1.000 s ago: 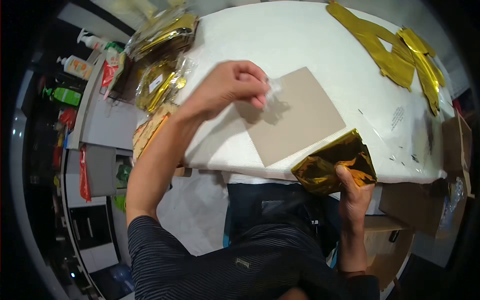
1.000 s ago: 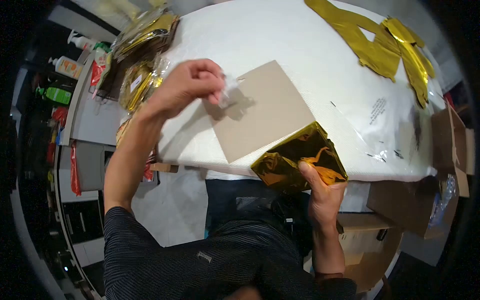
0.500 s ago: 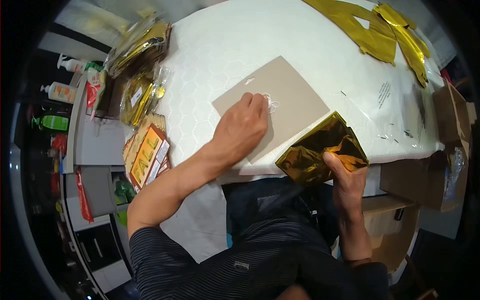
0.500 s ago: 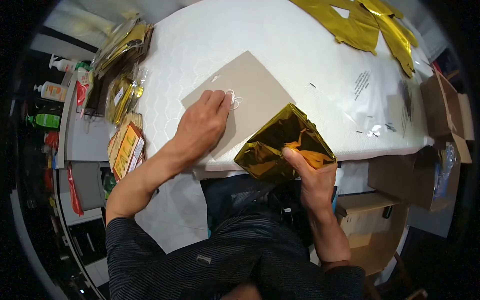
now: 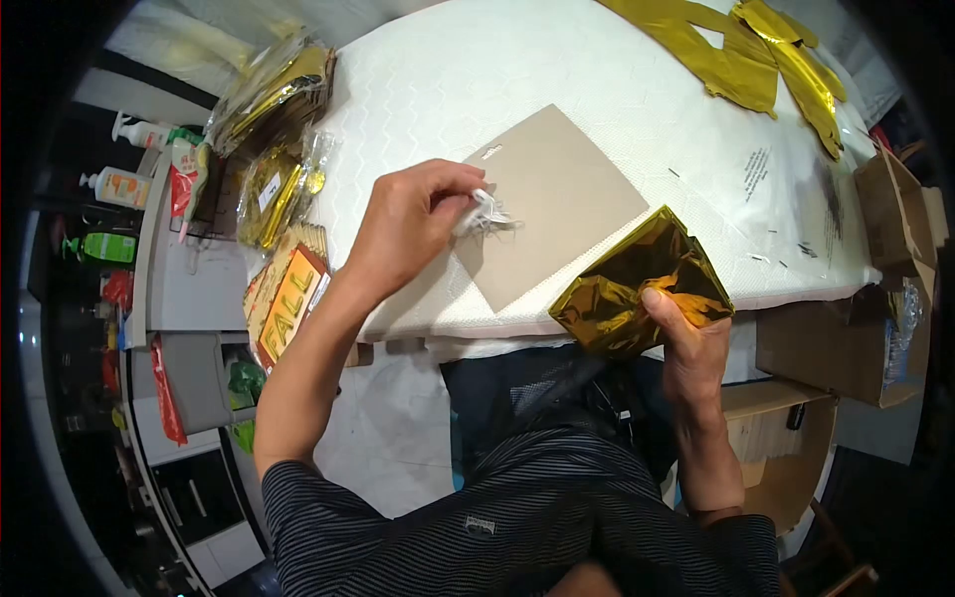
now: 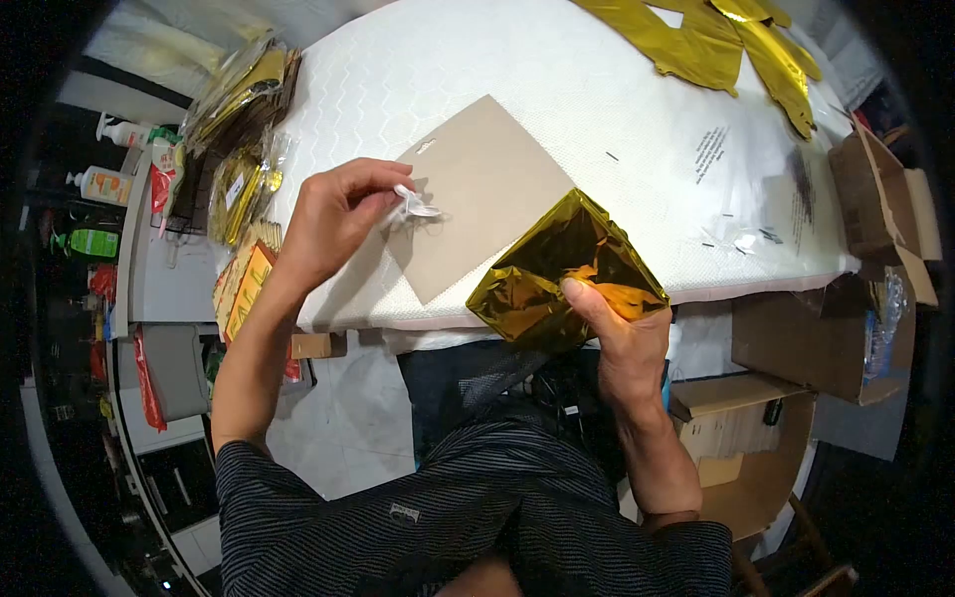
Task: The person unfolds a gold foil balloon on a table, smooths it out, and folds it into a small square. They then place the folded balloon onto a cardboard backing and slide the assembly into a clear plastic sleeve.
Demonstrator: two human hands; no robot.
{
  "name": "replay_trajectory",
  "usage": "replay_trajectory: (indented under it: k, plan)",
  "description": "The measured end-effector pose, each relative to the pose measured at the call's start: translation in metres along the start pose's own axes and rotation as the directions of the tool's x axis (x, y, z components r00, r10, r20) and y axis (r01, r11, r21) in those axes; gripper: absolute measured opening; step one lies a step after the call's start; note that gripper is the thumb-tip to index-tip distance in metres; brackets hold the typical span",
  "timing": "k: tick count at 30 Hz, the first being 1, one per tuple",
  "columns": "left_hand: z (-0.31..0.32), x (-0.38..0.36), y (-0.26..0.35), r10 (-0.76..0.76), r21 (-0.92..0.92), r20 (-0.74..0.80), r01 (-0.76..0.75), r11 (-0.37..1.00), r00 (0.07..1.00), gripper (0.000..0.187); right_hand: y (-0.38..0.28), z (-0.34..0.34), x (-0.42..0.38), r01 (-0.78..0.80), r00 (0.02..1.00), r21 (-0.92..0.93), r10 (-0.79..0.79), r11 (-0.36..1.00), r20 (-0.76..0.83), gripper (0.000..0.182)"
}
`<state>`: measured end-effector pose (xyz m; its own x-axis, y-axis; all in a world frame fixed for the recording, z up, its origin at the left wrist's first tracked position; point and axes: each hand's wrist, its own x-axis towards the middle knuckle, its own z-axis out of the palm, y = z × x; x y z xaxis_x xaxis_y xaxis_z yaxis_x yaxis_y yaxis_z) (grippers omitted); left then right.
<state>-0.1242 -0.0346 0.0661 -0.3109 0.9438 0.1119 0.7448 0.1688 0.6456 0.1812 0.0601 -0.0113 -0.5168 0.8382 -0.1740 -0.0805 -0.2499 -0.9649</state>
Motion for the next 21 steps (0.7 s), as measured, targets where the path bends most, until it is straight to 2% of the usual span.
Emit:
replay_trajectory:
  k: [1, 3, 5, 6, 7, 9, 11, 13, 14, 16, 20, 21]
  plan:
    - [-0.002, 0.002, -0.001, -0.104, -0.058, 0.008, 0.104, 0.993, 0.995, 0.023, -0.001, 0.001, 0.000, 0.000, 1.000, 0.000, 0.000, 1.000, 0.000, 0.032]
    - [0.002, 0.002, -0.008, -0.068, -0.078, -0.011, 0.067, 0.995, 0.998, 0.022, -0.004, 0.004, -0.001, 0.009, 1.000, 0.091, -0.007, 0.996, -0.016, 0.033]
    - [0.008, 0.000, -0.008, 0.047, -0.003, 0.004, -0.047, 0.999, 0.999, 0.023, -0.003, 0.003, -0.001, 0.002, 1.000, 0.085, 0.000, 0.996, -0.022, 0.033]
    - [0.010, -0.003, -0.001, 0.064, 0.102, 0.028, -0.067, 0.993, 0.998, 0.024, -0.003, 0.003, -0.001, -0.006, 1.000, 0.080, 0.008, 0.997, -0.028, 0.033]
    - [0.014, -0.005, 0.001, 0.063, 0.102, 0.031, -0.066, 0.993, 0.998, 0.024, -0.002, 0.002, -0.001, -0.008, 1.000, 0.080, 0.010, 0.997, -0.029, 0.033]
    - [0.022, -0.010, 0.003, 0.134, 0.362, 0.104, -0.163, 0.918, 0.986, 0.027, 0.000, 0.001, 0.000, -0.007, 1.000, 0.084, 0.009, 0.996, -0.021, 0.033]
    - [0.022, -0.013, 0.009, 0.103, 0.350, 0.152, -0.151, 0.924, 0.983, 0.032, -0.001, 0.001, 0.000, -0.008, 1.000, 0.093, 0.010, 0.996, -0.023, 0.033]
    - [0.013, -0.015, 0.017, 0.174, 0.401, 0.254, -0.267, 0.876, 0.951, 0.029, -0.002, 0.004, 0.000, -0.010, 1.000, 0.102, 0.013, 0.995, -0.024, 0.033]
    - [0.007, -0.013, 0.020, 0.172, 0.401, 0.254, -0.266, 0.877, 0.952, 0.029, -0.002, 0.006, 0.000, 0.027, 0.999, 0.120, -0.022, 0.992, -0.038, 0.029]
    - [-0.002, -0.008, 0.024, 0.069, 0.222, 0.345, -0.153, 0.963, 0.936, 0.029, -0.002, 0.008, 0.000, 0.063, 0.997, 0.138, -0.056, 0.988, -0.053, 0.025]
    - [0.008, -0.003, 0.019, 0.142, 0.252, 0.292, -0.219, 0.943, 0.946, 0.038, -0.002, 0.006, 0.000, 0.054, 0.997, 0.145, -0.045, 0.988, -0.060, 0.024]
    - [0.015, -0.002, 0.014, 0.238, 0.272, 0.231, -0.298, 0.915, 0.943, 0.035, -0.002, 0.005, 0.000, 0.061, 0.997, 0.136, -0.053, 0.989, -0.062, 0.025]
